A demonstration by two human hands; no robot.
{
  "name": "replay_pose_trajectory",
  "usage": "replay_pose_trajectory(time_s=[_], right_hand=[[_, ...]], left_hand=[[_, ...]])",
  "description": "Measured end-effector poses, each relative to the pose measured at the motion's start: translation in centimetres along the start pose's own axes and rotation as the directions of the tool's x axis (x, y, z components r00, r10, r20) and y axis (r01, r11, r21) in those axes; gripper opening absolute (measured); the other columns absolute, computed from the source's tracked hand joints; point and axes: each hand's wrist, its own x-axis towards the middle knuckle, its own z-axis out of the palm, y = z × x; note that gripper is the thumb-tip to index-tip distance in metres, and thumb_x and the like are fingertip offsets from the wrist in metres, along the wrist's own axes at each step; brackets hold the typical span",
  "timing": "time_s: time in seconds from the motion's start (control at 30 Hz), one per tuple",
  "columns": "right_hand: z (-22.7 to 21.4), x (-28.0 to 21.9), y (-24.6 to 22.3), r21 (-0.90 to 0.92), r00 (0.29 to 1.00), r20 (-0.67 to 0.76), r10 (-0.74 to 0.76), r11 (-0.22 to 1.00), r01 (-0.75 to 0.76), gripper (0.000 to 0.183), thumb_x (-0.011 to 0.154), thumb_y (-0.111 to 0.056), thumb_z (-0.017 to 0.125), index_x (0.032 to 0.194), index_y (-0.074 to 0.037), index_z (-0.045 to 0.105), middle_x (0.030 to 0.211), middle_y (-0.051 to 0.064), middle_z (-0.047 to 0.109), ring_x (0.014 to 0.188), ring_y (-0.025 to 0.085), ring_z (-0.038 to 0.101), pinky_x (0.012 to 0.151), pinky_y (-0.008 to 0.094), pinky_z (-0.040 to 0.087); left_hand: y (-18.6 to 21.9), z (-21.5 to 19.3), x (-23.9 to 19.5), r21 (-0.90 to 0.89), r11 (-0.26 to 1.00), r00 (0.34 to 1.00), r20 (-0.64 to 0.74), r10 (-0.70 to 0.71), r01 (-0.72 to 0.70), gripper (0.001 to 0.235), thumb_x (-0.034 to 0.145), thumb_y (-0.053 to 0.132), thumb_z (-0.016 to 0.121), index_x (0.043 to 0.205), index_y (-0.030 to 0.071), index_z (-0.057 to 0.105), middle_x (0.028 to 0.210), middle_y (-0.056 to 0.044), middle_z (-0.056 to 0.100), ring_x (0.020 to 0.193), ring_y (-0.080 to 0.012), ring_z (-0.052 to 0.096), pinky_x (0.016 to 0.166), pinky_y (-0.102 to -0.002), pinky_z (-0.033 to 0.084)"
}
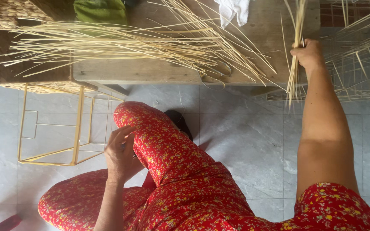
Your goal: The person sits on a low stool and repeatedly picks up thin bamboo sticks, sharpens one end with a small knife, and places the sticks into a metal frame. The person also gathers and aligns bundles of sticks and uses scissors to trim them.
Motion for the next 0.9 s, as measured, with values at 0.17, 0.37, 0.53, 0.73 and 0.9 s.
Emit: replay_pose_trajectory(time_s=[0.17,0.37,0.53,0.73,0.9], right_hand=[[0.3,-1.1,-0.9,-0.005,0.991,0.001,0.136,0.991,-0.136,0.017,0.092,-0.017,0.081,0.099,-0.005,0.071,0.090,0.006,0.072,0.075,0.015,0.064,0.064,0.033,0.049],[1.2,-1.9,-2.9,-0.260,0.997,0.041,0.069,0.964,-0.056,0.019,0.089,-0.015,0.082,0.101,-0.002,0.074,0.095,0.016,0.074,0.084,0.022,0.071,0.075,0.035,0.054],[-0.1,-2.4,-3.9,-0.286,0.995,0.093,0.046,0.958,-0.017,0.014,0.099,-0.014,0.072,0.104,-0.001,0.071,0.096,0.015,0.073,0.082,0.021,0.066,0.072,0.035,0.051],[-6.1,-5.9,-4.3,-0.074,0.997,0.020,0.074,0.995,-0.073,0.014,0.106,-0.017,0.063,0.117,-0.012,0.070,0.109,0.007,0.071,0.086,0.011,0.063,0.071,0.023,0.052],[-11.4,-6.8,-4.8,-0.008,0.956,-0.259,-0.138,0.990,0.141,0.009,0.108,-0.019,0.062,0.114,-0.014,0.067,0.103,-0.002,0.069,0.094,0.005,0.069,0.079,0.022,0.058]], left_hand=[[0.1,0.5,-0.1,0.027,0.996,0.996,0.015,0.089,-0.090,0.020,0.095,0.008,0.064,0.112,0.006,0.072,0.123,-0.015,0.068,0.102,-0.0228,0.073,0.076,-0.031,0.065],[0.2,0.2,-0.3,-0.073,0.997,0.999,0.015,-0.031,0.032,0.020,0.098,0.009,0.062,0.115,0.010,0.073,0.124,-0.012,0.069,0.103,-0.0215,0.074,0.080,-0.032,0.064],[-0.1,0.3,-0.6,-0.044,0.999,1.000,0.018,-0.015,0.015,0.021,0.097,0.008,0.061,0.115,0.009,0.073,0.124,-0.013,0.069,0.103,-0.0215,0.073,0.079,-0.033,0.064],[-0.9,-0.6,-1.1,-0.041,0.997,0.998,0.027,0.061,-0.060,0.025,0.093,0.009,0.066,0.118,0.007,0.071,0.122,-0.013,0.069,0.102,-0.0219,0.073,0.083,-0.034,0.063],[-1.1,-0.5,-1.2,-0.007,0.994,0.993,0.055,0.106,-0.105,0.031,0.086,0.008,0.070,0.117,0.004,0.069,0.119,-0.015,0.068,0.102,-0.0238,0.072,0.082,-0.035,0.062]])
